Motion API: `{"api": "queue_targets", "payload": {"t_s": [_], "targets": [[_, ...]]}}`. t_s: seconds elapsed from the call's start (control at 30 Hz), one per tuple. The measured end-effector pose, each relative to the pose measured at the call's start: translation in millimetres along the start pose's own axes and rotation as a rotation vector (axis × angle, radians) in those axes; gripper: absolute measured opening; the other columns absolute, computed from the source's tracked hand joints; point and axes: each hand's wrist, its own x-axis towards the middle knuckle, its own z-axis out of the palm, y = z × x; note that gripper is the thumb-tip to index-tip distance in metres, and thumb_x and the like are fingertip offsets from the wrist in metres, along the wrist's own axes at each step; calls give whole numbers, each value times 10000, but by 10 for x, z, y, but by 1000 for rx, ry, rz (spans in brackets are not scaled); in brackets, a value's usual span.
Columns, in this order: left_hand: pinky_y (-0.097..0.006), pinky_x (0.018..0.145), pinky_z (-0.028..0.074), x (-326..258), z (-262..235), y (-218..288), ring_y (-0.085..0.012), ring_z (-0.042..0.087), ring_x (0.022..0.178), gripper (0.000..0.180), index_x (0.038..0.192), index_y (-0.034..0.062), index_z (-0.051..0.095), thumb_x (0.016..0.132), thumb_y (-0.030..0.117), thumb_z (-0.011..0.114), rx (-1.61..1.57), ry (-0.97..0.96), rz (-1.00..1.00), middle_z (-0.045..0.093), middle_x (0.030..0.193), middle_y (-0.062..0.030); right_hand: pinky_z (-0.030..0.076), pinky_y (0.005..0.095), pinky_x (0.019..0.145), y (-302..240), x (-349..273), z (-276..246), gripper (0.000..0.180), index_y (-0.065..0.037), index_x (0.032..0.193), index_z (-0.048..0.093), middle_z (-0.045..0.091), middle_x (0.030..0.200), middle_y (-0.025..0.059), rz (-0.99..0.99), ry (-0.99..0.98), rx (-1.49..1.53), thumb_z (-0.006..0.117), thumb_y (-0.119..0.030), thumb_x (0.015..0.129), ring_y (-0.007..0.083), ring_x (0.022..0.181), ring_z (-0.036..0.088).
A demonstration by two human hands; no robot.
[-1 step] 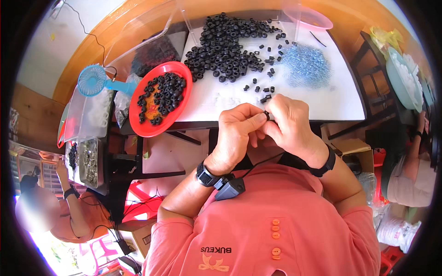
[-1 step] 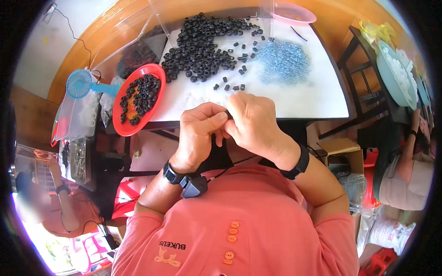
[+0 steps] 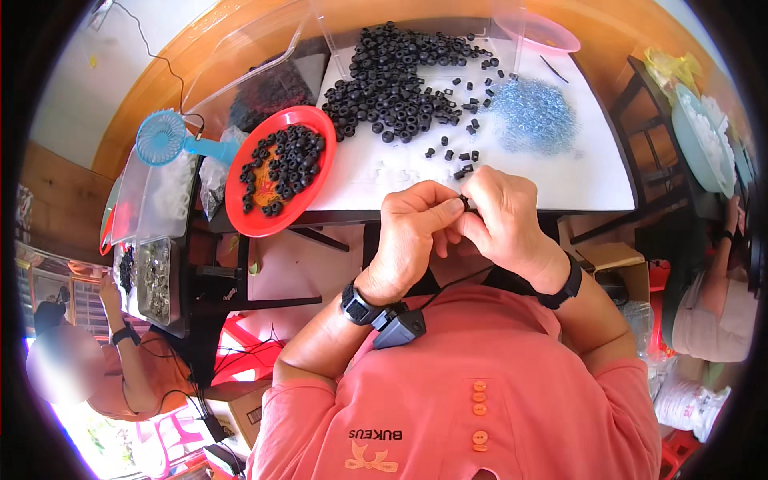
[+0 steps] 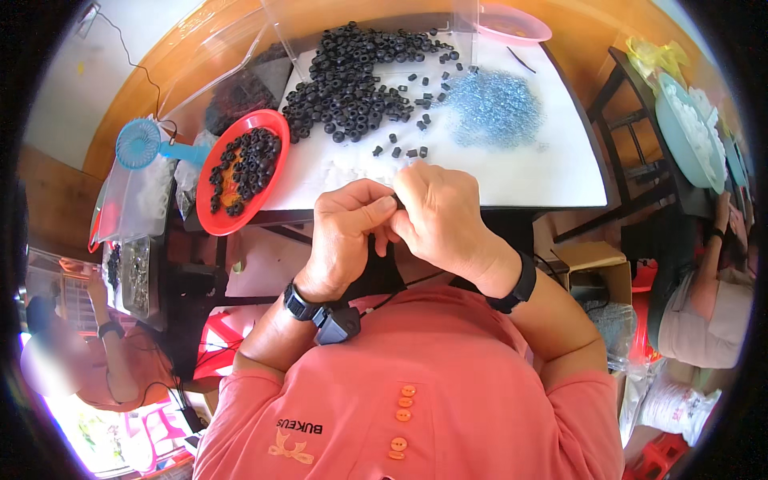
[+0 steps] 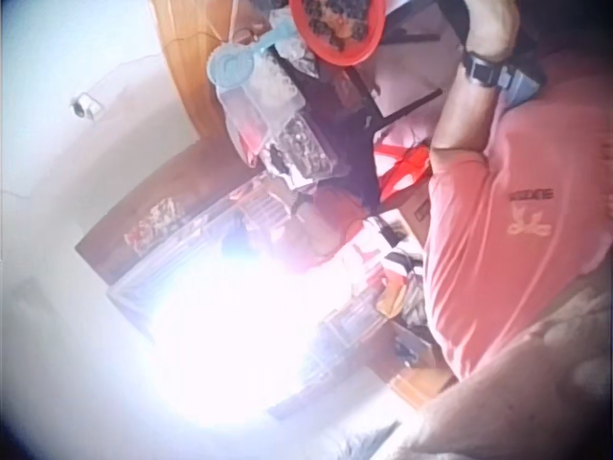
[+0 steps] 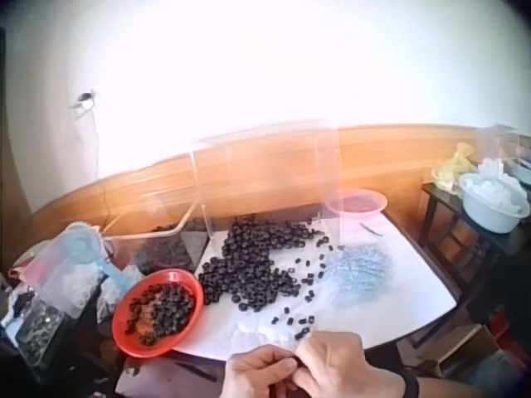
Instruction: Assembling small black plastic components at a work table in a factory environment.
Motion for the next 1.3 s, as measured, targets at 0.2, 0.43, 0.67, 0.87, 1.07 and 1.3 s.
{"api": "queue_targets", "payload": {"t_s": [0.2, 0.43, 0.67, 0.87, 1.07, 1.3], "targets": [[-200, 441, 429, -79, -94, -8, -100, 596, 594, 133, 919, -45, 663, 937, 81, 625, -2, 13, -28, 669, 743, -74, 444, 426, 504, -68, -30, 101, 273, -56, 828, 488, 544, 707, 114, 285, -98, 367, 713, -36, 674, 331, 600, 593], [-202, 454, 422, -126, -132, -34, -111, 595, 575, 160, 947, -62, 667, 950, 89, 615, 20, -19, -28, 674, 744, -81, 444, 421, 490, -121, -89, 218, 298, -65, 813, 475, 524, 698, 106, -19, 62, 72, 717, -18, 645, 322, 576, 577], [-205, 445, 410, -156, -170, -45, -111, 587, 564, 176, 935, -65, 665, 949, 105, 620, 19, -33, -81, 667, 724, -83, 440, 408, 479, -142, -240, 296, 320, -66, 798, 461, 524, 681, 103, 76, 70, 187, 750, -37, 662, 310, 559, 581], [-212, 465, 417, -167, -144, 202, -113, 590, 593, 200, 925, -44, 701, 946, 146, 642, 277, -37, -62, 672, 734, -79, 444, 403, 483, -123, -128, 181, 326, -68, 802, 460, 536, 673, 103, 57, 47, 155, 762, -44, 681, 314, 561, 590], [-212, 487, 424, -178, -178, 199, -79, 579, 607, 152, 937, -24, 709, 919, 120, 667, 101, 4, 4, 671, 730, -41, 446, 385, 482, -174, -29, 149, 308, -69, 842, 515, 564, 686, 93, 92, 53, 282, 790, -81, 705, 300, 570, 606], [-204, 542, 406, -131, -855, 674, -88, 544, 592, 131, 964, -22, 714, 897, 74, 656, 598, 622, 416, 654, 750, -43, 436, 264, 506, 246, -43, -170, 228, -41, 872, 627, 593, 653, 54, 317, 242, 277, 823, -120, 786, 123, 543, 564]]}}
